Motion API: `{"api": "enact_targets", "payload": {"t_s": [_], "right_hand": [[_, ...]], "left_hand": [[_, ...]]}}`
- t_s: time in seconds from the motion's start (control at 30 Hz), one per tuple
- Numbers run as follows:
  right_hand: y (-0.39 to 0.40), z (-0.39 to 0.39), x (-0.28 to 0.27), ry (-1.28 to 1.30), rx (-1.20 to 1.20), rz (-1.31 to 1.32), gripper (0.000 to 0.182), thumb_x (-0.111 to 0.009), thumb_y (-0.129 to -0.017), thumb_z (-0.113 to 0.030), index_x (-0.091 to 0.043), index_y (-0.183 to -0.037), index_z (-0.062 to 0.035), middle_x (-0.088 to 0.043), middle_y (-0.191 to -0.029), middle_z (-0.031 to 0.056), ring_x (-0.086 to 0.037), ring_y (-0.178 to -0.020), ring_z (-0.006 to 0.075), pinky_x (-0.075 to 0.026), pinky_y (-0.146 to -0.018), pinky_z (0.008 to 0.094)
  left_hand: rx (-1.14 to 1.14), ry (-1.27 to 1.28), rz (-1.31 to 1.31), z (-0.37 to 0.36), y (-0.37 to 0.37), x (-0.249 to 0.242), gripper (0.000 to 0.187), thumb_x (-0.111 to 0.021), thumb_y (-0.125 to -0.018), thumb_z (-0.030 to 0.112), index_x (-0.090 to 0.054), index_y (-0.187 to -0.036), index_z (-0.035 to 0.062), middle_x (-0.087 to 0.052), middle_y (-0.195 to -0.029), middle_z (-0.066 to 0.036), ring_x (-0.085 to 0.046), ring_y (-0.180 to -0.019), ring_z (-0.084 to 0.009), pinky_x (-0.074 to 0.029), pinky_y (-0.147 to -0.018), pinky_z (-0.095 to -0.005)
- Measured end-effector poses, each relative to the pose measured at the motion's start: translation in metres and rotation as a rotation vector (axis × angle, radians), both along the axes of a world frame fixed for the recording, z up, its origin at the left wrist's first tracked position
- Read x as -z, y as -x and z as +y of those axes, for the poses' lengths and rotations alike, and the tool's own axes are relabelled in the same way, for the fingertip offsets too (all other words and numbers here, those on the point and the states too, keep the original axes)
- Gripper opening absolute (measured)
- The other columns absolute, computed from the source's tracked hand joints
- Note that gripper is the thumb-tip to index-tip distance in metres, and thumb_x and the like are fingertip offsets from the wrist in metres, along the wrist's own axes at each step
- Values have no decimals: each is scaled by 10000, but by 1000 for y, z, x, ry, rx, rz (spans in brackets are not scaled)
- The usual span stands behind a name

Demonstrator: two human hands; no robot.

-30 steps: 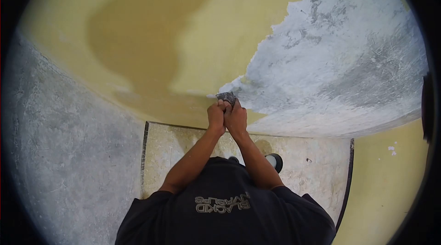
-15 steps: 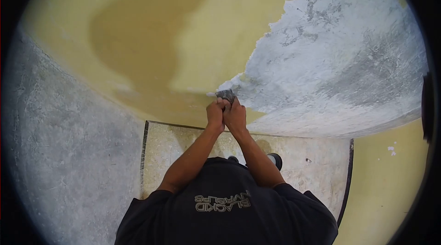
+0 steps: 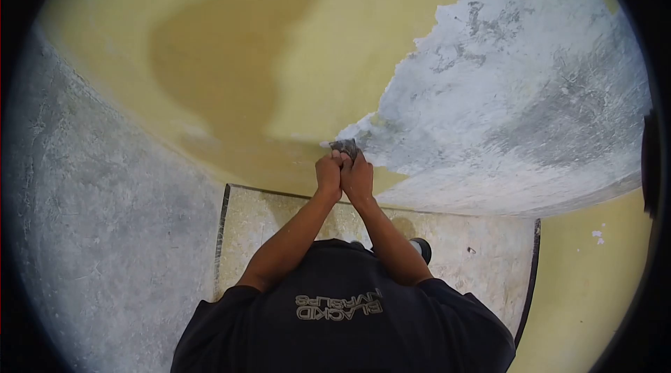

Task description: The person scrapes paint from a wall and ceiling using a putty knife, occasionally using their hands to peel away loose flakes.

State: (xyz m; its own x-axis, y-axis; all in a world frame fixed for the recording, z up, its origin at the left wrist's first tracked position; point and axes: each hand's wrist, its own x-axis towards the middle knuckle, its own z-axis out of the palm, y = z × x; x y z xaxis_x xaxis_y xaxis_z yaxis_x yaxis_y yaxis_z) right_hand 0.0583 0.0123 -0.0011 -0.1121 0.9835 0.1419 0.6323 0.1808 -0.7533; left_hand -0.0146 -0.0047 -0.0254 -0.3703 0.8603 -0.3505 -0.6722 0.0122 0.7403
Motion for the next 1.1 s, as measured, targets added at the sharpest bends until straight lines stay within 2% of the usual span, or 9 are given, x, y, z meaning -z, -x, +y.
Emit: {"api": "enact_targets", "payload": {"t_s": [0.17, 0.23, 0.47, 0.53, 0.7, 0.77, 0.9, 0.97, 1.1], "right_hand": [[3, -1, 13, -44, 8, 44, 215, -539, -837, -150, -548, -887, 60, -602, -697, 271, -595, -663, 453, -470, -586, 494], [4, 0, 7, 55, -22, 35, 391, -510, -846, -221, -528, -1080, 92, -598, -724, 308, -598, -700, 471, -475, -646, 526], [8, 7, 16, 19, -21, 60, 400, -516, -848, -234, -528, -1102, 76, -594, -726, 317, -592, -720, 481, -469, -663, 532], [10, -3, 3, -10, -2, -16, 258, -523, -859, -203, -557, -940, 40, -610, -737, 275, -595, -703, 461, -475, -630, 495], [11, -1, 5, 1, -16, 87, 346, -521, -852, -233, -541, -1051, 49, -599, -708, 296, -577, -684, 491, -460, -632, 536], [12, -5, 0, -31, -15, 58, 216, -543, -849, -142, -549, -938, 55, -609, -729, 274, -596, -697, 456, -476, -600, 469], [13, -4, 17, -2, 24, 115, 224, -543, -849, -148, -548, -937, 58, -605, -727, 277, -596, -694, 456, -473, -587, 467], [13, -1, 11, -3, -12, 148, 410, -530, -848, -228, -523, -1096, 98, -603, -735, 300, -586, -702, 480, -466, -641, 525], [7, -8, 14, 7, 5, 53, 406, -530, -850, -237, -529, -1090, 90, -602, -736, 302, -588, -709, 479, -467, -645, 525]], "left_hand": [[-37, 6, 4, 2, 0, 10, 131, -505, -847, 17, -577, -742, -12, -584, -714, -55, -540, -651, -142, -441, -601, -279], [-26, 24, 5, -1, 3, 1, 139, -500, -852, 21, -575, -740, -11, -584, -715, -54, -540, -658, -140, -440, -603, -277], [-13, -31, 6, 4, 8, 5, 150, -493, -855, 12, -567, -731, -29, -588, -715, -70, -541, -655, -146, -444, -610, -280], [-26, 30, -53, -3, 5, -3, 153, -494, -855, 13, -567, -729, -32, -588, -714, -71, -540, -651, -147, -443, -607, -278], [-12, -18, 5, -1, 9, -6, 169, -494, -866, 35, -584, -743, -40, -597, -703, -75, -545, -653, -148, -443, -613, -275], [6, -4, 41, -1, 12, -14, 170, -494, -866, 31, -583, -736, -35, -593, -694, -69, -544, -652, -146, -441, -612, -272], [2, 82, 128, -2, 9, -6, 175, -496, -858, 18, -574, -705, -16, -572, -669, -48, -540, -648, -141, -433, -608, -264], [-42, 69, 90, 6, 12, -13, 178, -492, -856, 14, -570, -699, -10, -568, -670, -44, -536, -649, -141, -431, -607, -263], [8, 10, 29, -6, 8, -11, 175, -477, -853, 2, -565, -702, -5, -565, -687, -44, -524, -655, -132, -424, -604, -262]]}}
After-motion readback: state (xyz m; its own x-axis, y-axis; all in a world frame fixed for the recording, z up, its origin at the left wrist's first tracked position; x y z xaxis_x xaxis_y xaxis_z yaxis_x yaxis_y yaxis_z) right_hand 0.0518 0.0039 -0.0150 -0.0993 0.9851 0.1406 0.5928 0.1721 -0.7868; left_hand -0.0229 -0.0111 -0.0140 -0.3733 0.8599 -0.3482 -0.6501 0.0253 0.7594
